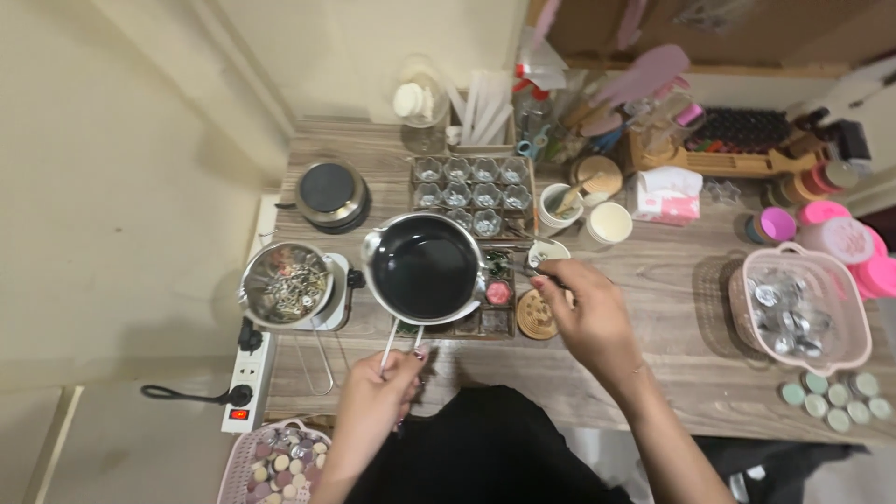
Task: Preparing and placing wicks and decorative elements into glass jars for candle making.
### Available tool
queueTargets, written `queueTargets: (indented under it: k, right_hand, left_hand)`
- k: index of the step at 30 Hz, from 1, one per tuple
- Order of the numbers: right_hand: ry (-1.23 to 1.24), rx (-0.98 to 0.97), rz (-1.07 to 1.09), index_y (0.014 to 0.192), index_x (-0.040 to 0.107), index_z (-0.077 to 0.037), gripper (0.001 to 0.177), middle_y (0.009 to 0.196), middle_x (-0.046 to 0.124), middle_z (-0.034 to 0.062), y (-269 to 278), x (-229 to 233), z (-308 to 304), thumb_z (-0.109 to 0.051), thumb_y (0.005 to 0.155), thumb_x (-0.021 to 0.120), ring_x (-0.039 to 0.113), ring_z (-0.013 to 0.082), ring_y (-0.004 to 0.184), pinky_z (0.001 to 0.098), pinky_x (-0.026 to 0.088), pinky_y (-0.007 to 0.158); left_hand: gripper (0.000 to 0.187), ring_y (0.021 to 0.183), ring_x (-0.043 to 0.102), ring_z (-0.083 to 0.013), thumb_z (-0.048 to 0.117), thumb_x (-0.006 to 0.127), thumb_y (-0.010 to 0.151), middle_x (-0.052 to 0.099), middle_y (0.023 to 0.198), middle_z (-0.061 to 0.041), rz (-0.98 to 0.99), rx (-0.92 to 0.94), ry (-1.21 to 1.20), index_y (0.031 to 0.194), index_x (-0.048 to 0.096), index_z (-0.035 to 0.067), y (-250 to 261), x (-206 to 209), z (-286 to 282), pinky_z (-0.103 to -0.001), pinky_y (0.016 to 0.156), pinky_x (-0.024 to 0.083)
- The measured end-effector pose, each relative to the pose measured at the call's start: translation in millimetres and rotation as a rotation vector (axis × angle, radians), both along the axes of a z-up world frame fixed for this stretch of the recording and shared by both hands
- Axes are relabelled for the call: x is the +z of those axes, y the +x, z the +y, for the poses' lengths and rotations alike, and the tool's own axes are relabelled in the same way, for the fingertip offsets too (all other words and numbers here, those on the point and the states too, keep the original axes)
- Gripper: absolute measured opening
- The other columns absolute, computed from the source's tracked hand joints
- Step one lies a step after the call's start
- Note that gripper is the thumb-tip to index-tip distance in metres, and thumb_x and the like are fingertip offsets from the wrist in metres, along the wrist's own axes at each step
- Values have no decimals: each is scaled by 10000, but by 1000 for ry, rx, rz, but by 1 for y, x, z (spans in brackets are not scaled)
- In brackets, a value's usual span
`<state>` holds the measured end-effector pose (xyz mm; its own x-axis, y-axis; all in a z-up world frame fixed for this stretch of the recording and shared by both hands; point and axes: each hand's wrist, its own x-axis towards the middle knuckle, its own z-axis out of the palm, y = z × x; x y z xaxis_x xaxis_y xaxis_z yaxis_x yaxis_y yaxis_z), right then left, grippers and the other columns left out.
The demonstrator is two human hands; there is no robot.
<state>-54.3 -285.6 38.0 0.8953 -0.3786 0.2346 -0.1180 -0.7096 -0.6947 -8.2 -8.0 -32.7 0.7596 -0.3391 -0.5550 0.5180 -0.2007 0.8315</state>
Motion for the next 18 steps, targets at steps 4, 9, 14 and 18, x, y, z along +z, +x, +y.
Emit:
queueTargets:
  k: [4,9,14,18]
  right_hand:
    - [-196,206,-67,973,695,-52,146,893,656,124,26,-4,21,-170,890,717,654,340,827,424,515,719]
    - [-362,331,17,897,659,-58,139,855,561,123,47,-2,41,-182,872,715,610,343,816,478,484,695]
    - [-410,386,37,900,648,-58,131,844,556,120,58,-5,43,-180,888,694,610,342,813,476,487,702]
    - [-427,406,42,906,650,-60,151,849,568,115,64,-11,46,-204,890,692,618,340,818,473,492,700]
  left_hand:
    - [356,377,442,-83,255,702,931,566,502,-9,17,-2,69,655,640,39,0,26,-6,-252,371,307]
    - [342,391,472,-78,240,697,922,551,491,-1,-51,-18,73,649,631,44,-1,30,-1,-261,393,338]
    - [362,408,495,-83,279,709,915,569,490,-1,-77,-22,143,654,656,33,5,39,2,-275,420,360]
    - [347,408,489,-83,285,705,910,568,486,-6,-106,-50,204,668,669,39,9,42,5,-279,427,358]
